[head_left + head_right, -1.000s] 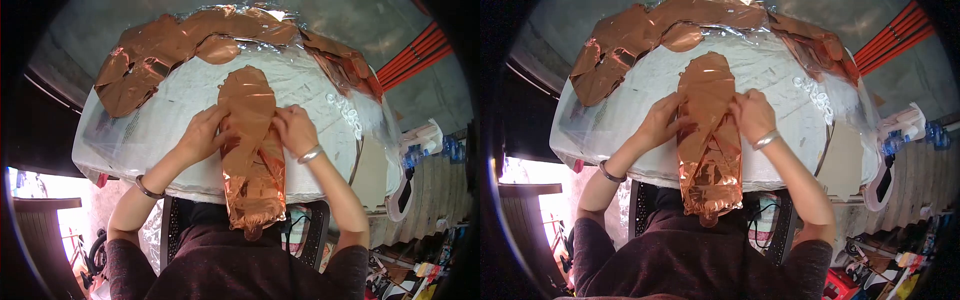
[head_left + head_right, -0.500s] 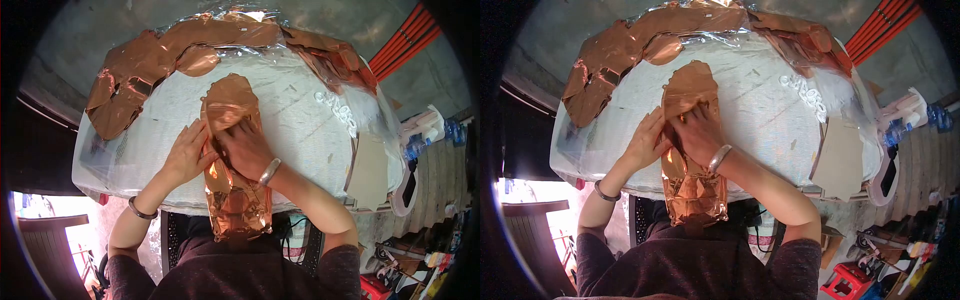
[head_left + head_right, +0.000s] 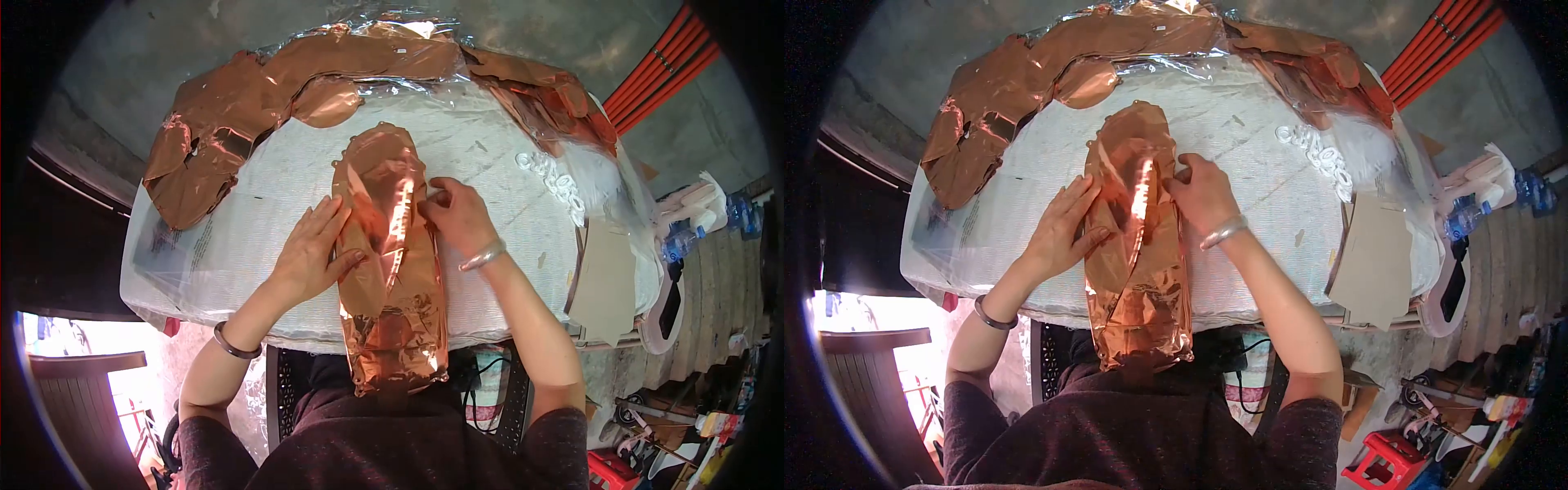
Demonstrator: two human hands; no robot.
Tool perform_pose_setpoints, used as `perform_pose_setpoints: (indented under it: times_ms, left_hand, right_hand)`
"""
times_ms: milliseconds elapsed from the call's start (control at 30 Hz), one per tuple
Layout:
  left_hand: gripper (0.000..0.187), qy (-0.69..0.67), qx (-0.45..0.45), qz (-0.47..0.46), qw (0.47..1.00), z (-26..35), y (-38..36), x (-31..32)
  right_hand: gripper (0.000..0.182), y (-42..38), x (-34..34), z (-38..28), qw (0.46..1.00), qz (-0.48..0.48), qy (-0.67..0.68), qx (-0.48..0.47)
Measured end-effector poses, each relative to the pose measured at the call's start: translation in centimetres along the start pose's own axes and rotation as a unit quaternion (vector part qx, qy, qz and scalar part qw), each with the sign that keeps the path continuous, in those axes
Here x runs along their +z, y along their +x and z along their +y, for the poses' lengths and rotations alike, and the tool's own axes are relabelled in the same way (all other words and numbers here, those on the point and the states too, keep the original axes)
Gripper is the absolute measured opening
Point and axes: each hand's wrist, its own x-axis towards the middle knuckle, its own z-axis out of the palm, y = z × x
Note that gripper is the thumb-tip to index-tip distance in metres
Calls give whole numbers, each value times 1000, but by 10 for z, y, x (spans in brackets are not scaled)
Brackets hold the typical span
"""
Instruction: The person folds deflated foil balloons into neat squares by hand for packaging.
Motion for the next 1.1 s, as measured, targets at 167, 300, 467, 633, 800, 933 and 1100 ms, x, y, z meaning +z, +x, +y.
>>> perform_pose_setpoints:
  times_ms: [167, 300, 467, 633, 800, 933, 1100]
  left_hand:
    - [70, 5, 9, 8, 1000, 3, 1, -3]
    - [70, -3, 16, 18, 1000, 3, 0, -3]
    - [71, -13, 22, 19, 1000, 2, 0, -4]
    - [67, -25, 11, 15, 1000, 6, 2, -8]
    - [61, -126, 39, 67, 989, 0, 29, -22]
    - [47, -54, 185, 132, 972, 5, 104, -45]
    - [35, 67, 184, -79, 977, 14, 189, -41]
  right_hand:
    - [28, 36, 3, 12, 983, -98, 125, 93]
    - [16, 62, 15, 22, 970, -125, 156, 138]
    - [19, 73, 17, 22, 873, -144, 384, 263]
    - [17, 92, 11, 23, 901, -183, 298, 256]
    - [12, 94, 17, 24, 908, -180, 301, 229]
    - [14, 86, 24, 23, 934, -147, 294, 142]
    - [17, 86, 38, 45, 986, -71, 138, 56]
